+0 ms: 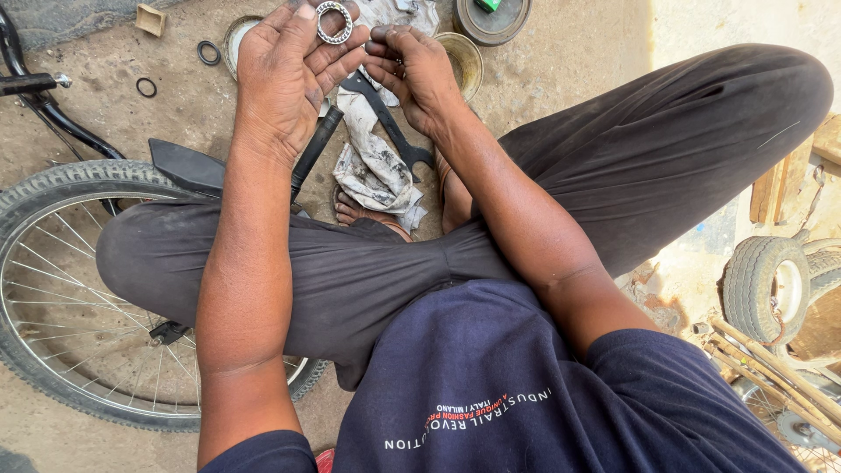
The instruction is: The person is repairing a bicycle bearing by applying grease to a metal race, placing small ball bearings into it by hand, and then sliding the assembled components onto a bicycle axle.
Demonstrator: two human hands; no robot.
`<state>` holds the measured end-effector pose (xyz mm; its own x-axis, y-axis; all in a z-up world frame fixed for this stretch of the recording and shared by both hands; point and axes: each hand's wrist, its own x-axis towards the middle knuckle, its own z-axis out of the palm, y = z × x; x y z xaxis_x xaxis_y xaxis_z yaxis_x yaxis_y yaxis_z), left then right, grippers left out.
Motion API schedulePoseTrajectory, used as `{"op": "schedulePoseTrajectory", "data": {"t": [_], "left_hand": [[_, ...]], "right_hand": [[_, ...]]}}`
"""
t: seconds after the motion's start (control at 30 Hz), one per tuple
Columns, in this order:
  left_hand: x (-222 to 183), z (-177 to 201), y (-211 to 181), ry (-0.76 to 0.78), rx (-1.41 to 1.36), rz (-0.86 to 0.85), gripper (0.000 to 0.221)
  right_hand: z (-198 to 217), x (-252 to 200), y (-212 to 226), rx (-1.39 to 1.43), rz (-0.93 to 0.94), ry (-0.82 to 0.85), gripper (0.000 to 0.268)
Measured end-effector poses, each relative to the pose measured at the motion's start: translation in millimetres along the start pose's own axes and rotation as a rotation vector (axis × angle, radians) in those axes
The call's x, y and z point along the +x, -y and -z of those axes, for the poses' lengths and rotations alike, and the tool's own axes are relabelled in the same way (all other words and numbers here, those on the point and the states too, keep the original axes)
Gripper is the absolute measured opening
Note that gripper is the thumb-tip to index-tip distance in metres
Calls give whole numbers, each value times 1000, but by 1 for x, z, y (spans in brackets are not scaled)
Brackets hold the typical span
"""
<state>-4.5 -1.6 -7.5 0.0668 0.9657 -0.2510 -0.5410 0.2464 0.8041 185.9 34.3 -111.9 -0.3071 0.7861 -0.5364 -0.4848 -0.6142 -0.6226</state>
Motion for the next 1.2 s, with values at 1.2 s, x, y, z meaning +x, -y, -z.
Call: {"op": "schedulePoseTrajectory", "data": {"t": [1.2], "left_hand": [[24,29,47,-90,660,193,22]], "right_hand": [[-16,-9,23,-652,350,241,15]]}}
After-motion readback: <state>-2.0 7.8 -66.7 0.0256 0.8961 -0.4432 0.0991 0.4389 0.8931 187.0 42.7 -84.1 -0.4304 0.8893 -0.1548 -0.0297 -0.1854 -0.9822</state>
